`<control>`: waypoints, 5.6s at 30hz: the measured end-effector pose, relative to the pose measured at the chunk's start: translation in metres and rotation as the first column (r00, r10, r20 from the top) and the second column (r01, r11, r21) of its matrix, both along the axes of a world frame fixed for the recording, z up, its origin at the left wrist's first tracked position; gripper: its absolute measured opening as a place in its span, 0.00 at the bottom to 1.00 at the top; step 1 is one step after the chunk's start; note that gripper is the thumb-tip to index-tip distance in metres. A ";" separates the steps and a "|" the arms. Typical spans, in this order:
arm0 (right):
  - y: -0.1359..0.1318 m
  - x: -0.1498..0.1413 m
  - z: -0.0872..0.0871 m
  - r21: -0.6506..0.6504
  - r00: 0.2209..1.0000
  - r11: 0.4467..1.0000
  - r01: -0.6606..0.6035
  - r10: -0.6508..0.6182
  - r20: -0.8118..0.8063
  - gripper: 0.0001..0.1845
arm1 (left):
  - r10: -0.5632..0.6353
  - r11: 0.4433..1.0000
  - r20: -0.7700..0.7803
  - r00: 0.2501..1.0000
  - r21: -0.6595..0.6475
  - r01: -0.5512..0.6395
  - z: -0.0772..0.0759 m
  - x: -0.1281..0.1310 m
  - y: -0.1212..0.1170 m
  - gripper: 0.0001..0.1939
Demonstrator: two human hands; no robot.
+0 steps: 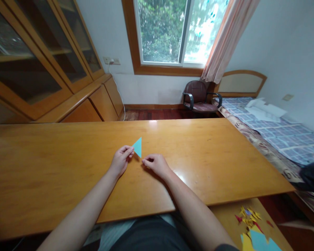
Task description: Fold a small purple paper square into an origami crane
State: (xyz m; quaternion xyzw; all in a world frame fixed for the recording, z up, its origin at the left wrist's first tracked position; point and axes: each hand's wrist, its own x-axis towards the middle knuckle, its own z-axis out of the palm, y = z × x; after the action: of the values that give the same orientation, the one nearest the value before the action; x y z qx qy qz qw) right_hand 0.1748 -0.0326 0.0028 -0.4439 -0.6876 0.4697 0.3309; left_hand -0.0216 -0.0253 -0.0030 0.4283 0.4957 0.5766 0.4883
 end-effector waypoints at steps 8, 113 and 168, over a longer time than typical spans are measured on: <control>0.001 0.000 0.002 -0.007 0.982 0.997 0.071 -0.071 -0.174 0.16 | -0.191 0.981 -0.153 0.970 -0.046 0.186 0.006 0.002 -0.006 0.18; 0.006 0.008 -0.003 -0.090 0.977 0.991 0.098 -0.113 -0.179 0.17 | -0.369 0.925 -0.437 0.820 -0.086 0.370 0.016 0.012 -0.008 0.17; 0.006 0.010 -0.002 -0.021 0.974 0.993 0.119 -0.121 -0.190 0.12 | -0.295 0.934 -0.522 0.800 0.018 0.356 0.009 0.004 -0.009 0.13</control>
State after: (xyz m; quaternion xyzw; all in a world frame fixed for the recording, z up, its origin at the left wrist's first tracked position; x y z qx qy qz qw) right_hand 0.1846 -0.0265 0.0006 -0.4390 -0.6223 0.4927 0.4210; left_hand -0.0172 -0.0338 0.0060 0.6719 0.4919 0.3772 0.4053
